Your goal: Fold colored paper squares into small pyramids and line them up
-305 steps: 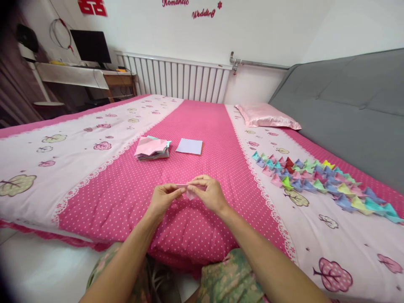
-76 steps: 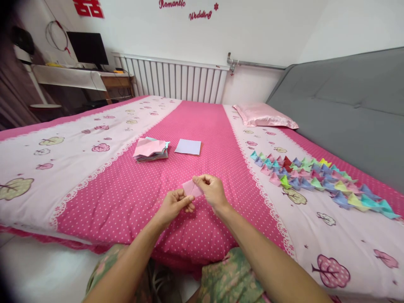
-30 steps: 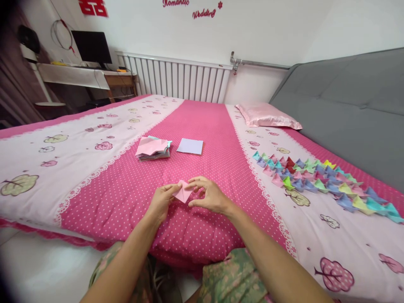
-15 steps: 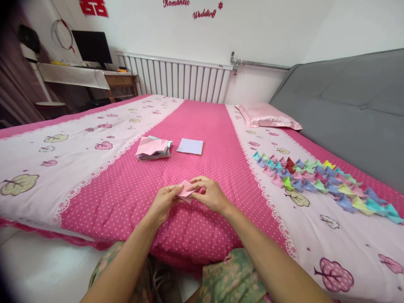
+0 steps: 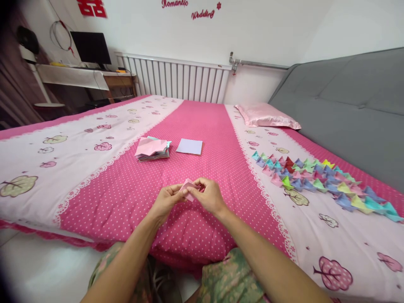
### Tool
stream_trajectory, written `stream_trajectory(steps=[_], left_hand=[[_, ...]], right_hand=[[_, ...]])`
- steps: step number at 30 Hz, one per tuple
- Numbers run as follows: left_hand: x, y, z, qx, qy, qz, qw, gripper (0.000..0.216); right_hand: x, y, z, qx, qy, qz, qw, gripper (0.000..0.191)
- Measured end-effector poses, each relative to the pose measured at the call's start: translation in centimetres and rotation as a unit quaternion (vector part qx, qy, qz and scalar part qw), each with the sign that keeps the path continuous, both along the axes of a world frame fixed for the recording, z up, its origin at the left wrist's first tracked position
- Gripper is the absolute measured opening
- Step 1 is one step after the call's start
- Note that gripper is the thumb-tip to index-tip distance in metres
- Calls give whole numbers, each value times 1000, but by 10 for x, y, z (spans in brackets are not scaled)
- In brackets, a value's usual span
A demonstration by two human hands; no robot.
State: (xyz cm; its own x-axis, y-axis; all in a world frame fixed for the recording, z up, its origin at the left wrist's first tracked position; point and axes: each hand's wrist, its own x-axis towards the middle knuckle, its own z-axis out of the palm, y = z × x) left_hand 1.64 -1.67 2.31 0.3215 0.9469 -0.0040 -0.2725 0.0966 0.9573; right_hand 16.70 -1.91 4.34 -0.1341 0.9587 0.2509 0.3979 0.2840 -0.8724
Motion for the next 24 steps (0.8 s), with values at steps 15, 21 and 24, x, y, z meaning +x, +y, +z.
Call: stream_trajectory(steps=[15,21,24], left_hand=[[0,1,0,-24,-10,9,1000,29],[-2,2,1,-31,-9,15,999,28],[-3,2,1,-30,-1,13,999,29]], right_hand=[[-4,-2,4,-71,145,-41,986,34],[1,4,2,-90,144,-8,985,33],[4,6,0,-102,140,14,985,34]])
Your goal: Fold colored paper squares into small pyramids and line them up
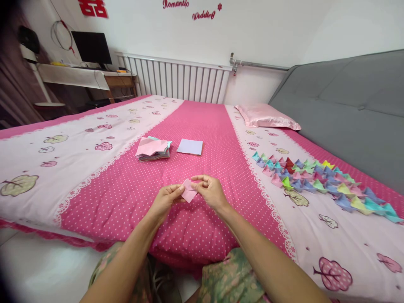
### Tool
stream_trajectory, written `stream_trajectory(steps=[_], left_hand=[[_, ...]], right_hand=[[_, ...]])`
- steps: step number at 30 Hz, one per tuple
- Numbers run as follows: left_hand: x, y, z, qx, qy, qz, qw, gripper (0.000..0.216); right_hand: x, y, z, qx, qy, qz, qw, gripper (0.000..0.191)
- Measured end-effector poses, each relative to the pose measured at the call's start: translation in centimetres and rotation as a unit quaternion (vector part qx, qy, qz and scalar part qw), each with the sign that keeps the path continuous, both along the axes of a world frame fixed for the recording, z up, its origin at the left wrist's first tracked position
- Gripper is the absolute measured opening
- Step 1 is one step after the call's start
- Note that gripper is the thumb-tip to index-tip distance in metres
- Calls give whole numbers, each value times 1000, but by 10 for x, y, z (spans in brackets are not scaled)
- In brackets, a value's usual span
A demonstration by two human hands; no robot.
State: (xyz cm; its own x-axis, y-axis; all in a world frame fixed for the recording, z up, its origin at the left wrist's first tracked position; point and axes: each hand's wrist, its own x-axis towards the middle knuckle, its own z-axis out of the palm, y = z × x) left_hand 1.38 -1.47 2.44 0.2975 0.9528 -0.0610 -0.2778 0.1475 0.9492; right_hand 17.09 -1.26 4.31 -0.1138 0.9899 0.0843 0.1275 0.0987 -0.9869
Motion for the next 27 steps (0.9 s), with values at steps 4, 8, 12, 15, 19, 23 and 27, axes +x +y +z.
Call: stream_trajectory(steps=[4,8,12,15,19,23,27], left_hand=[[-1,-1,0,15,39,-44,998,29],[-1,-1,-4,37,83,-94,991,31],[0,-1,-8,19,81,-35,996,28],[0,0,-8,-4,62,23,998,29],[1,1,-5,-2,52,70,996,31],[1,0,-4,13,51,55,997,34],[3,0,-6,20,54,71,996,31]], right_hand=[[5,1,-2,-11,-15,43,999,38],[8,0,2,-9,-72,70,995,26],[8,0,6,-14,-89,70,993,26],[7,-1,6,-42,-73,61,995,27],[3,-3,3,-112,-24,66,991,23],[-2,-3,2,-151,68,23,986,14],[-5,-3,0,-161,140,12,977,13]])
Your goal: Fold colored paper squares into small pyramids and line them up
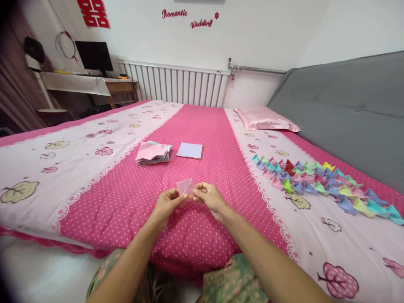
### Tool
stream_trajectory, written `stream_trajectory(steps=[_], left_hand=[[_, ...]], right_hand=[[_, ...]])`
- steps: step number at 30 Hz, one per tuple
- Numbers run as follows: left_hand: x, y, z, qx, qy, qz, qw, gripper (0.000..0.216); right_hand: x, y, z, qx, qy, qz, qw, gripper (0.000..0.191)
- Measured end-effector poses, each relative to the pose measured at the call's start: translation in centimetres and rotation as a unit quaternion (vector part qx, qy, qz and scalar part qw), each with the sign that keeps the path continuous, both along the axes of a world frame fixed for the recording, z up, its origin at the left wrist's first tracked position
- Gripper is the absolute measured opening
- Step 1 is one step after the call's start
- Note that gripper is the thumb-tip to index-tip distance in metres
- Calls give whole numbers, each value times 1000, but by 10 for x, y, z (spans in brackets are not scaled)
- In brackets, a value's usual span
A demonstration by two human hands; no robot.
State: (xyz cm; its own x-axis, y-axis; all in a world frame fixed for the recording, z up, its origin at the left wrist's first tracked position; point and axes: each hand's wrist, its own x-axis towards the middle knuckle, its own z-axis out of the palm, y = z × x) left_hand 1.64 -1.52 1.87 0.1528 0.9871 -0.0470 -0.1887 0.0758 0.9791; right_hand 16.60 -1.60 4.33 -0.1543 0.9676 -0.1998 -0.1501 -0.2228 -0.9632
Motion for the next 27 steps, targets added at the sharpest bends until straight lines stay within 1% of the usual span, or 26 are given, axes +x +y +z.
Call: stream_trajectory(steps=[2,4,7,11,14,17,20,27], left_hand=[[0,0,-1,14,-5,18,1000,27],[-2,0,0,20,-22,21,999,26],[-4,1,1,-4,-47,15,999,27],[-3,1,3,-39,-71,19,997,29],[-2,1,3,-33,-75,21,996,30],[-1,0,2,-17,-68,10,997,30],[0,-1,3,-12,-63,21,998,30],[1,-3,10,-2,-73,42,996,27]], right_hand=[[-1,0,-2,1,22,13,1000,14],[-2,-1,-3,4,29,29,999,17],[-2,-2,-4,13,-5,40,999,20],[0,-2,-2,48,-65,32,996,26],[1,-2,0,68,-76,31,994,36],[1,-1,0,99,-78,25,992,34],[-1,0,-1,139,-82,11,987,29],[-1,1,-2,159,-72,-14,985,29]])
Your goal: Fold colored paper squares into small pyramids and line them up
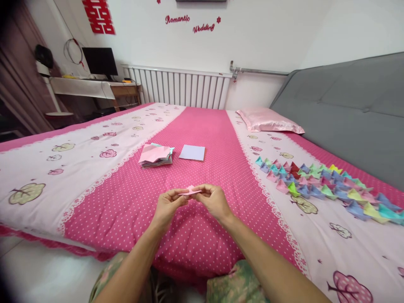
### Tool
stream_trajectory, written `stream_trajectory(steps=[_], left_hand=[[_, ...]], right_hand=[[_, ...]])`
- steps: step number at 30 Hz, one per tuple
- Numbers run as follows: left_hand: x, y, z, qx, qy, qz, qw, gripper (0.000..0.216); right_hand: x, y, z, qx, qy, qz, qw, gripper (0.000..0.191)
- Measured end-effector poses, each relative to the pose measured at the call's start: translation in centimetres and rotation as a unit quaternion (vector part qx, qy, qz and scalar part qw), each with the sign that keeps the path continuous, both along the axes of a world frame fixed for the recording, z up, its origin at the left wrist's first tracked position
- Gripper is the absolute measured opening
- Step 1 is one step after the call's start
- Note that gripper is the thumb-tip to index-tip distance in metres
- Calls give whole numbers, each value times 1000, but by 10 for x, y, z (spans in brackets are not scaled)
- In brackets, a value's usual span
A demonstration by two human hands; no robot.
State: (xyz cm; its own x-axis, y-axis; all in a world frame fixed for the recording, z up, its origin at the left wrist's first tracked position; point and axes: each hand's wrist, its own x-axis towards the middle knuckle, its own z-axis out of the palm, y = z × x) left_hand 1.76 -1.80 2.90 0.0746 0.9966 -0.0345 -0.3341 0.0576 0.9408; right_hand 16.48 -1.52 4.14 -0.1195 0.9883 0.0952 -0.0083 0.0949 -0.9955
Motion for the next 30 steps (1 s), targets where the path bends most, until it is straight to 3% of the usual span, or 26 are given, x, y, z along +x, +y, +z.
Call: stream_trajectory(steps=[11,22,30], left_hand=[[-4,2,-8,77,62,11,995,19],[1,1,-8,50,8,52,997,23],[0,2,-8,41,-9,67,997,30]], right_hand=[[-2,-5,4,66,-46,-6,997,20],[-13,-15,12,87,-69,-31,993,20],[-16,-14,4,53,1,-63,997,26]])
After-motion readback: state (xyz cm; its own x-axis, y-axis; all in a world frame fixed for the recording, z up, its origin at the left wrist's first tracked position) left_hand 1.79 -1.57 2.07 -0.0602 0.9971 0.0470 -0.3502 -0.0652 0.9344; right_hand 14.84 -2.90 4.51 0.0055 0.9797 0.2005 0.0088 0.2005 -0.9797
